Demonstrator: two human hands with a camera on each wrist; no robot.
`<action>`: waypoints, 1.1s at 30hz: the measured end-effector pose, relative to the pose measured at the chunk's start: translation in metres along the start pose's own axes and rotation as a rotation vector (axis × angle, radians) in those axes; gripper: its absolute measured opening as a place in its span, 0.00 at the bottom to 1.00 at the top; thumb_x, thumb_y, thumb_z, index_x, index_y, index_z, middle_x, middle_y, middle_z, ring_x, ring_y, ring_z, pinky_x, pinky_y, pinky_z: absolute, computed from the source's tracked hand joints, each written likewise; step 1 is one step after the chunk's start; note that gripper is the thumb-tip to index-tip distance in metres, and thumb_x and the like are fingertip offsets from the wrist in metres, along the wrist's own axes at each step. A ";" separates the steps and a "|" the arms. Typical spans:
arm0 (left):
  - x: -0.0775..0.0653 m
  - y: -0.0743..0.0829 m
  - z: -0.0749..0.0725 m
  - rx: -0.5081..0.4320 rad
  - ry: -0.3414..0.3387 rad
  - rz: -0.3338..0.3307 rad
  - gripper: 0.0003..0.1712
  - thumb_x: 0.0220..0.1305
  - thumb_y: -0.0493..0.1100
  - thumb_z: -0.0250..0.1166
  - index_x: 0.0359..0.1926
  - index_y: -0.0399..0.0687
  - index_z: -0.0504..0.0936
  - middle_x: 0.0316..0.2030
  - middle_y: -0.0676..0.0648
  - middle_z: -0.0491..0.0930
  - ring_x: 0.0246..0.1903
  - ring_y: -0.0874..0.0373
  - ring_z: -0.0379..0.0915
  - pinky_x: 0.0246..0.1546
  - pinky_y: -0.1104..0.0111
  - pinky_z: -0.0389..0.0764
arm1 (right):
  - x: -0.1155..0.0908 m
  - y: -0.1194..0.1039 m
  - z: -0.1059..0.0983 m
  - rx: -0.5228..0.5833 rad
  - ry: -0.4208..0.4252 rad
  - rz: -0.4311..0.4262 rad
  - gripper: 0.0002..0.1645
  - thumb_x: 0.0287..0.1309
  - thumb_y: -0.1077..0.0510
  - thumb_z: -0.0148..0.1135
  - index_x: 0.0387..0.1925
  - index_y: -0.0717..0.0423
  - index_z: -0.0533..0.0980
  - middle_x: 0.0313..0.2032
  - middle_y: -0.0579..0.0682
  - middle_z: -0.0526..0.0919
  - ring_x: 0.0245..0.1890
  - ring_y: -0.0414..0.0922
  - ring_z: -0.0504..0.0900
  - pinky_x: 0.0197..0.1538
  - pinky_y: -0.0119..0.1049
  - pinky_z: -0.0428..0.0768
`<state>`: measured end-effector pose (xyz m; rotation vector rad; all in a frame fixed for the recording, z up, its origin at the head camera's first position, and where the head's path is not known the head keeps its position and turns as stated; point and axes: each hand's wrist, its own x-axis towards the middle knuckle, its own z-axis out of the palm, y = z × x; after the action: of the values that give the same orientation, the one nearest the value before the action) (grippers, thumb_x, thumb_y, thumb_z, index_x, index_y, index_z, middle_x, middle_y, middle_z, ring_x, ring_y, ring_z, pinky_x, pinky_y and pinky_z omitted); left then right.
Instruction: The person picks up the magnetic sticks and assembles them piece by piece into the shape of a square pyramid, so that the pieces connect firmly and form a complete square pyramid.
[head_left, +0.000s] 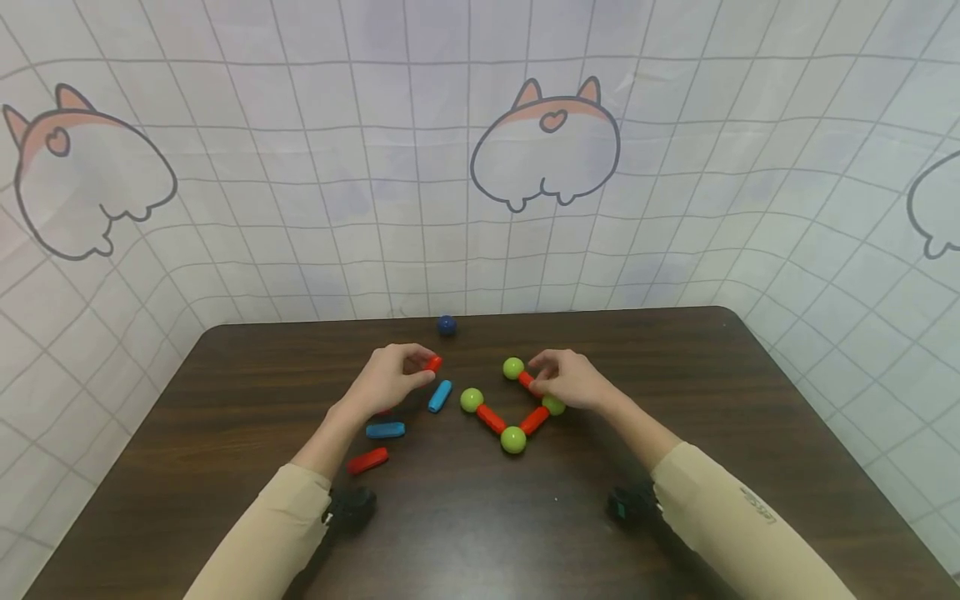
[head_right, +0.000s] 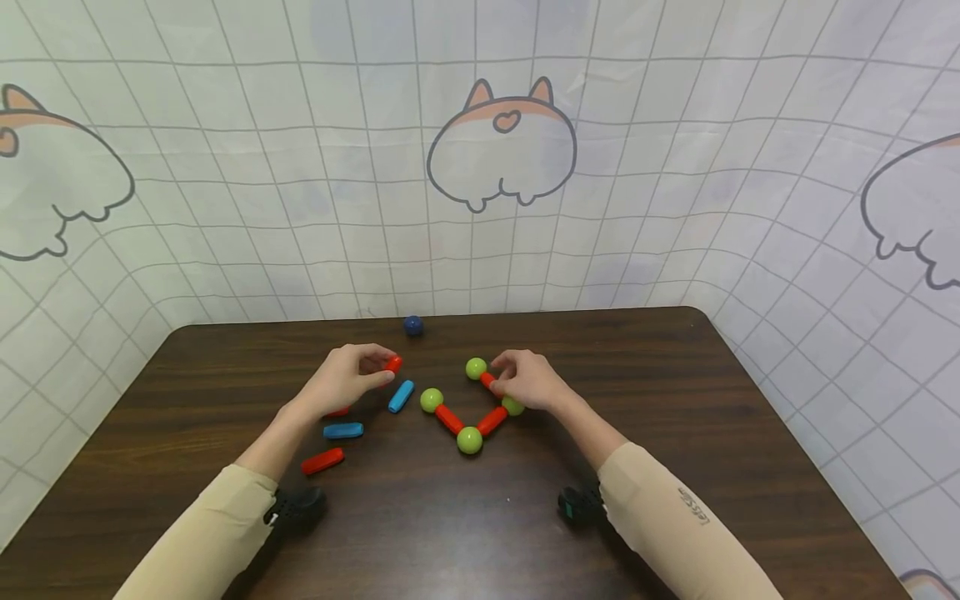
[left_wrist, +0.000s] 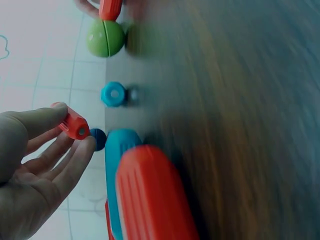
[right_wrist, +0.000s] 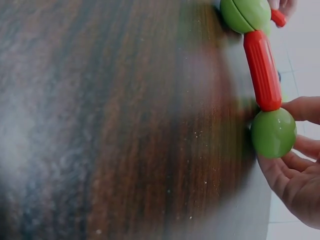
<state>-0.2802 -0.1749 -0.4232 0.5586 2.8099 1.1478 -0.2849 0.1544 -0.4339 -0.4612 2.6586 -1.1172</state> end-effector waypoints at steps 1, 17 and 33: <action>0.001 0.002 0.001 -0.003 0.000 0.003 0.17 0.70 0.41 0.69 0.58 0.43 0.84 0.44 0.49 0.85 0.44 0.53 0.81 0.44 0.58 0.82 | -0.001 0.000 0.000 0.000 -0.002 0.000 0.23 0.64 0.59 0.67 0.58 0.62 0.78 0.38 0.50 0.85 0.35 0.46 0.81 0.38 0.39 0.78; 0.026 0.026 0.024 -0.050 -0.020 0.041 0.17 0.69 0.40 0.70 0.57 0.44 0.85 0.44 0.50 0.86 0.44 0.55 0.82 0.49 0.58 0.81 | -0.008 0.001 0.004 0.011 -0.032 -0.017 0.34 0.64 0.60 0.66 0.70 0.59 0.69 0.35 0.49 0.83 0.30 0.44 0.79 0.36 0.39 0.77; 0.043 0.046 0.042 -0.065 -0.035 0.098 0.17 0.69 0.39 0.70 0.57 0.45 0.85 0.46 0.49 0.86 0.46 0.54 0.82 0.49 0.61 0.82 | -0.010 -0.004 0.008 0.012 -0.023 -0.024 0.35 0.62 0.59 0.69 0.69 0.59 0.69 0.34 0.49 0.83 0.29 0.44 0.80 0.35 0.38 0.80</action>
<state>-0.2983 -0.1021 -0.4184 0.7113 2.7328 1.2285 -0.2720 0.1504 -0.4358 -0.5017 2.6316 -1.1277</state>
